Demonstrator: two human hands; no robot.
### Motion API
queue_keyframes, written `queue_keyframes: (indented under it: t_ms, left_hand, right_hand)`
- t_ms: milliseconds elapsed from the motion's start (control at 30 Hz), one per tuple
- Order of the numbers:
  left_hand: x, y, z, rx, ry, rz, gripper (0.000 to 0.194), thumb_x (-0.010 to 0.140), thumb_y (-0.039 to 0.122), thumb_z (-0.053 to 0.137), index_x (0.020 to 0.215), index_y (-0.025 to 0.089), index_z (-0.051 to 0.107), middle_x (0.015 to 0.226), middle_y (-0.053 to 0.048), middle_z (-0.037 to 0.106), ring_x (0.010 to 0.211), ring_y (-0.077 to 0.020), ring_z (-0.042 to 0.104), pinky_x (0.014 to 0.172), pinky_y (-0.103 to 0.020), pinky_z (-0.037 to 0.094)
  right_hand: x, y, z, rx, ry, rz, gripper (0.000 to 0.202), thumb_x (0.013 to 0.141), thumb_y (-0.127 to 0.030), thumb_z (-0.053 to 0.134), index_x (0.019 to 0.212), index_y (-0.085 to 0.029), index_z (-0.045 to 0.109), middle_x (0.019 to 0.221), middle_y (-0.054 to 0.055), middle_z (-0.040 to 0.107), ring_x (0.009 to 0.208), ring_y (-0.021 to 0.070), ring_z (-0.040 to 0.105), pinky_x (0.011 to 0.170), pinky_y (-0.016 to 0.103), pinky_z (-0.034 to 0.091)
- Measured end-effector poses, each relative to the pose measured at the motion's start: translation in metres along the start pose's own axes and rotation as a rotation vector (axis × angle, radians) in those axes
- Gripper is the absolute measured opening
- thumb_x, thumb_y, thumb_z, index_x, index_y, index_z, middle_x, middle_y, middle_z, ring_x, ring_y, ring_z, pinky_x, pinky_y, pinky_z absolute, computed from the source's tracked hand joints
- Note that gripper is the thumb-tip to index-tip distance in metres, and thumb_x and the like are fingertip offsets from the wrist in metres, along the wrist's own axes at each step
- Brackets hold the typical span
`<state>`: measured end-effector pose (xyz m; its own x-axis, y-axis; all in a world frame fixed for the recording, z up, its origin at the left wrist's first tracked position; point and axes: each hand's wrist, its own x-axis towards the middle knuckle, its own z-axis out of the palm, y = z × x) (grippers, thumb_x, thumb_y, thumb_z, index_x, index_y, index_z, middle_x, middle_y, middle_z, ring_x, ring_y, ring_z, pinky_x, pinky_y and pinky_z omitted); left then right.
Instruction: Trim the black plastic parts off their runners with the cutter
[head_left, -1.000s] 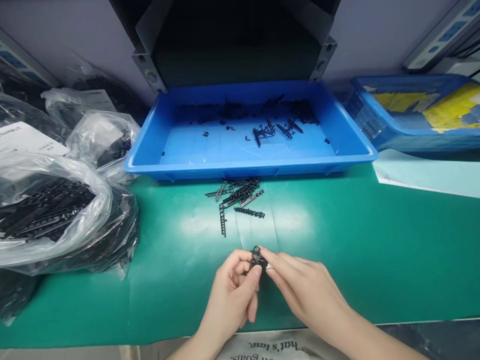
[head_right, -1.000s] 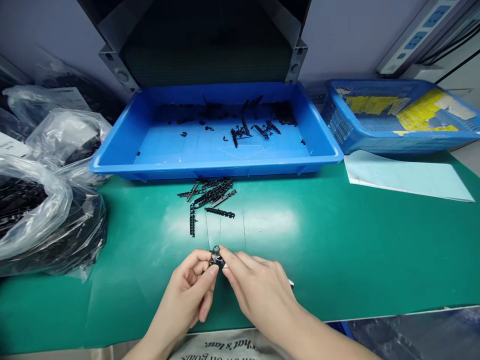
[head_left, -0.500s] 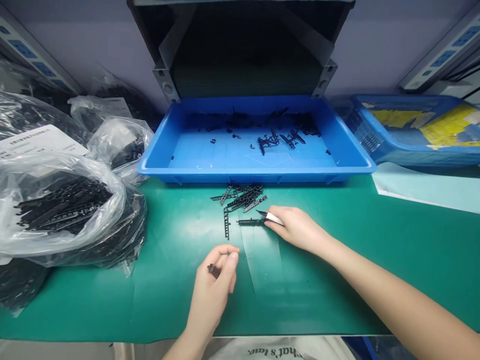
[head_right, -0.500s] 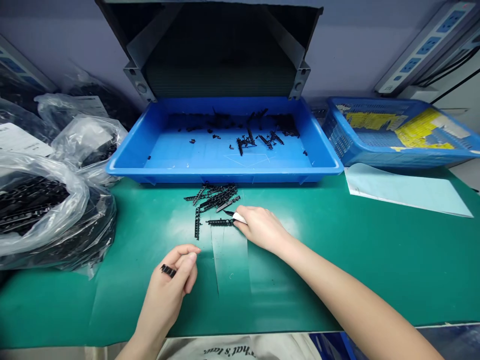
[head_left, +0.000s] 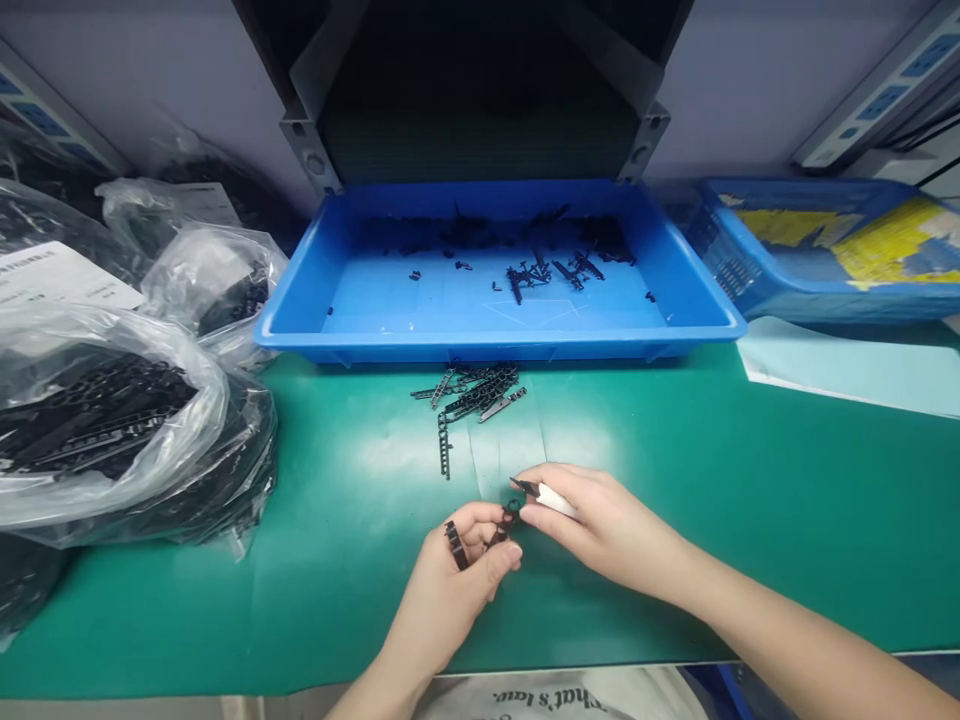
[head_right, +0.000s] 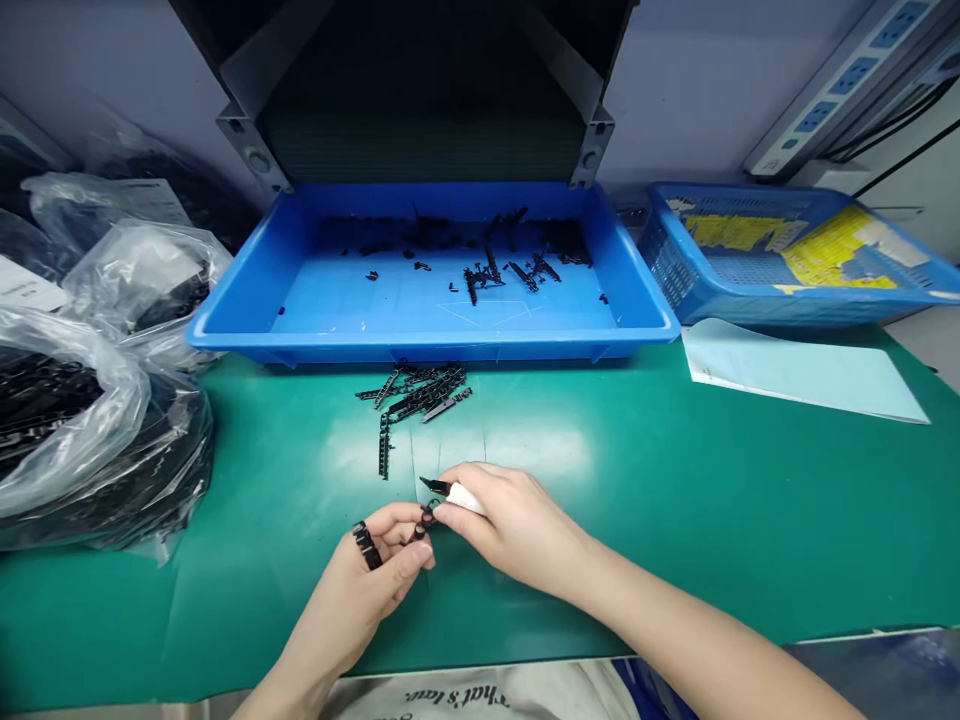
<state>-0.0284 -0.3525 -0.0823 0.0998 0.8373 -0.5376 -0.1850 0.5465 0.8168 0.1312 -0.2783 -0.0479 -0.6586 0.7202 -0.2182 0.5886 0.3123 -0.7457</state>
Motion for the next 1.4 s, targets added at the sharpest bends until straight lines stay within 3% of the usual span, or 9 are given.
queue_keyframes:
  t_ms: [100, 233, 533, 967, 1267, 1400]
  left_hand:
    - [-0.001, 0.001, -0.002, -0.079, 0.057, 0.006, 0.032, 0.071, 0.037, 0.064, 0.091, 0.015, 0.051, 0.061, 0.004, 0.048, 0.042, -0.0026, 0.031, 0.037, -0.014, 0.021]
    - [0.000, 0.001, -0.003, -0.106, 0.084, 0.001, 0.034, 0.070, 0.036, 0.065, 0.091, 0.015, 0.049, 0.061, 0.005, 0.047, 0.042, -0.0022, 0.032, 0.036, -0.013, 0.020]
    - [-0.001, 0.000, -0.002, -0.120, 0.072, 0.034, 0.030, 0.074, 0.037, 0.062, 0.089, 0.015, 0.048, 0.060, 0.005, 0.047, 0.042, -0.0020, 0.031, 0.036, -0.013, 0.020]
    - [-0.003, -0.004, -0.001, -0.110, 0.087, 0.048, 0.029, 0.076, 0.039, 0.060, 0.088, 0.015, 0.050, 0.058, 0.005, 0.048, 0.042, -0.0023, 0.030, 0.037, -0.014, 0.021]
    - [-0.002, -0.005, 0.005, -0.154, 0.166, 0.031, 0.035, 0.071, 0.044, 0.063, 0.083, 0.013, 0.050, 0.056, 0.004, 0.046, 0.041, -0.0022, 0.026, 0.036, -0.014, 0.018]
    - [-0.002, -0.003, 0.005, -0.196, 0.216, 0.048, 0.036, 0.073, 0.046, 0.061, 0.083, 0.016, 0.046, 0.058, 0.005, 0.045, 0.042, -0.0029, 0.028, 0.036, -0.013, 0.019]
  right_hand:
    - [-0.007, 0.002, 0.012, -0.049, -0.006, -0.012, 0.032, 0.090, -0.031, 0.036, 0.117, -0.020, 0.049, 0.098, 0.003, 0.062, 0.082, 0.0175, 0.059, 0.067, 0.029, 0.045]
    - [-0.016, 0.002, 0.025, -0.164, -0.022, -0.064, 0.037, 0.092, -0.026, 0.028, 0.125, -0.018, 0.043, 0.093, 0.004, 0.062, 0.076, 0.0183, 0.059, 0.058, 0.031, 0.045]
    - [-0.019, -0.004, 0.034, -0.320, 0.100, -0.112, 0.038, 0.092, -0.024, 0.025, 0.124, -0.015, 0.044, 0.084, 0.004, 0.065, 0.068, 0.0184, 0.061, 0.050, 0.029, 0.043]
    - [-0.020, -0.005, 0.041, -0.310, 0.134, -0.084, 0.037, 0.092, -0.024, 0.028, 0.123, -0.017, 0.046, 0.082, 0.002, 0.065, 0.066, 0.0169, 0.060, 0.049, 0.025, 0.039]
    - [-0.017, -0.005, 0.055, -0.414, 0.278, -0.121, 0.037, 0.093, -0.024, 0.025, 0.118, -0.016, 0.050, 0.075, 0.003, 0.064, 0.059, 0.0148, 0.059, 0.043, 0.024, 0.035]
    - [-0.008, -0.003, 0.049, -0.467, 0.282, -0.194, 0.037, 0.093, -0.026, 0.025, 0.119, -0.015, 0.050, 0.075, 0.004, 0.065, 0.060, 0.0156, 0.060, 0.045, 0.025, 0.036]
